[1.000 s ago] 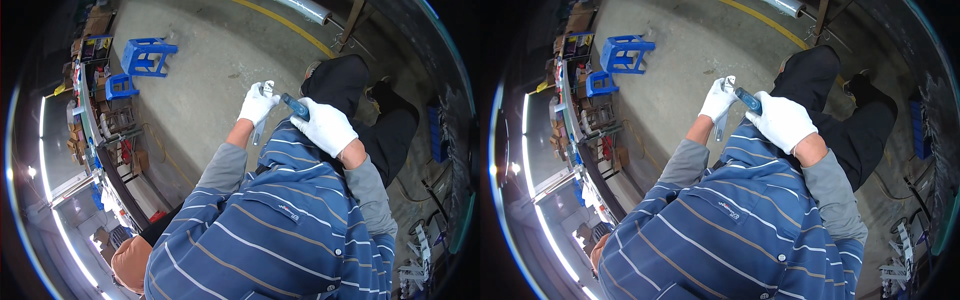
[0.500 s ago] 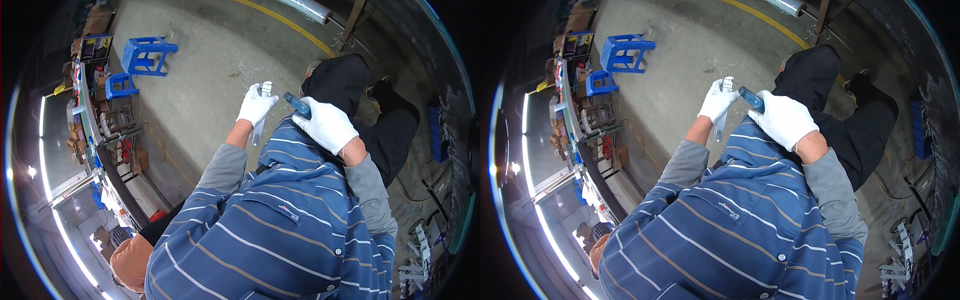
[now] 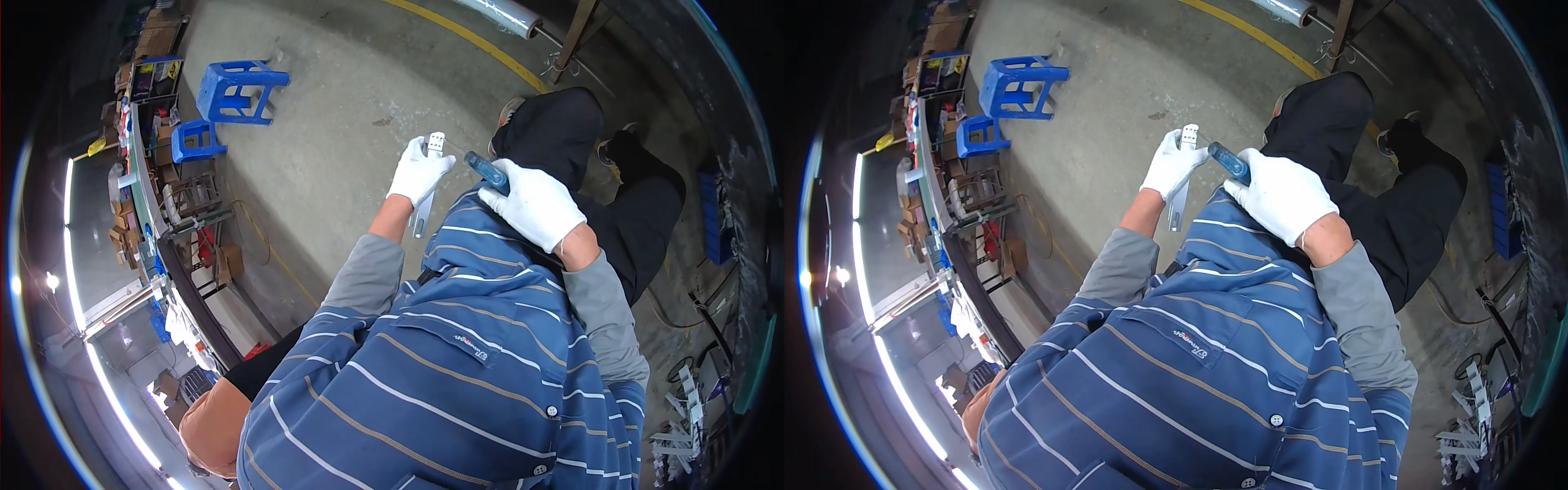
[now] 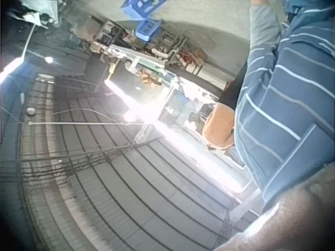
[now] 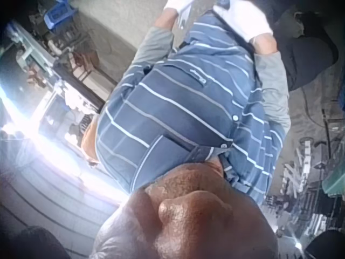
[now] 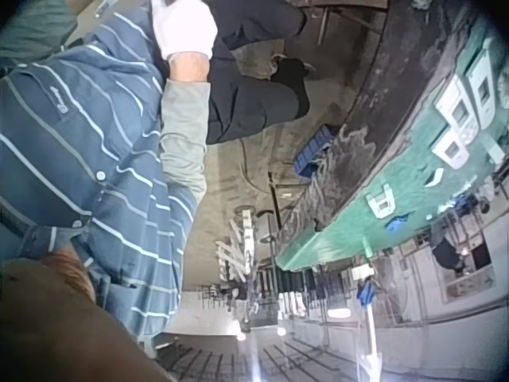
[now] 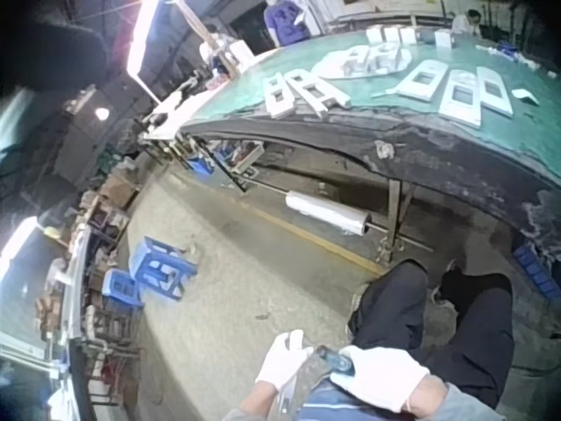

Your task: Assembling metal components using an electric screwdriver at a fabrication workbench.

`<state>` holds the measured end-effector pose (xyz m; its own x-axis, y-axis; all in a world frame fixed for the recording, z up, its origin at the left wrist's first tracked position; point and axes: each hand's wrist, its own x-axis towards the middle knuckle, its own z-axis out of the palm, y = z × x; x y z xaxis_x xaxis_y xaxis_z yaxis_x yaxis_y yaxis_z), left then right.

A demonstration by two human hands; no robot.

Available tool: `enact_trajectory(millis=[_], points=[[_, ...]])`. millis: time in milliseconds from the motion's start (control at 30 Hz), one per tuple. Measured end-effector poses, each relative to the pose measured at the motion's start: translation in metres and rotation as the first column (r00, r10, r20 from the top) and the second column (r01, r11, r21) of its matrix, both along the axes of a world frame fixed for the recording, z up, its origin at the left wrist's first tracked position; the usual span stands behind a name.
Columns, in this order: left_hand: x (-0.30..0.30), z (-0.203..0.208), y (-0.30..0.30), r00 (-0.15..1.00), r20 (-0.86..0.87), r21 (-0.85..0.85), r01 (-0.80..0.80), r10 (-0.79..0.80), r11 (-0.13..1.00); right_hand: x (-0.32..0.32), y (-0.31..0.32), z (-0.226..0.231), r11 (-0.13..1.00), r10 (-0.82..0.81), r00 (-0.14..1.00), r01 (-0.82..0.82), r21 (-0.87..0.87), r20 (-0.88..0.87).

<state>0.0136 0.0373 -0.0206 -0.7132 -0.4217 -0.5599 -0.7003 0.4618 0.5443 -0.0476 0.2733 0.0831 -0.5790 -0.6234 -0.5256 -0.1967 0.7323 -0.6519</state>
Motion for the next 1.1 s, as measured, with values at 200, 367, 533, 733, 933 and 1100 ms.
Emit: enact_trajectory(millis=[200, 367, 533, 733, 933, 1100], points=[[0.0, 0.001, 0.0, 1.0, 0.005, 0.016, -0.003, 0.003, 1.0, 0.0, -0.001, 0.0, 1.0, -0.001, 1.0, 0.002, 0.0, 0.006], [0.002, -0.005, -0.004, 1.0, 0.004, 0.026, -0.01, 0.01, 1.0, 0.0, -0.002, 0.002, 1.0, 0.006, 1.0, -0.006, -0.006, 0.009], [0.003, -0.007, -0.008, 1.0, 0.019, 0.036, -0.002, 0.001, 0.999, 0.0, -0.003, 0.001, 1.0, 0.01, 1.0, -0.009, -0.013, 0.018], [0.007, -0.011, -0.007, 1.0, 0.0, 0.06, 0.001, -0.001, 0.998, 0.005, -0.003, -0.006, 0.998, 0.003, 0.999, -0.006, -0.069, -0.044], [-0.002, 0.005, -0.01, 0.997, -0.079, 0.187, 0.025, -0.011, 0.982, 0.005, 0.013, 0.0, 0.998, -0.057, 0.998, 0.057, -0.029, -0.002], [-0.012, -0.007, -0.013, 0.985, -0.125, 0.13, 0.133, -0.117, 0.983, 0.006, 0.005, 0.025, 0.997, 0.003, 1.0, -0.005, -0.074, -0.017]])
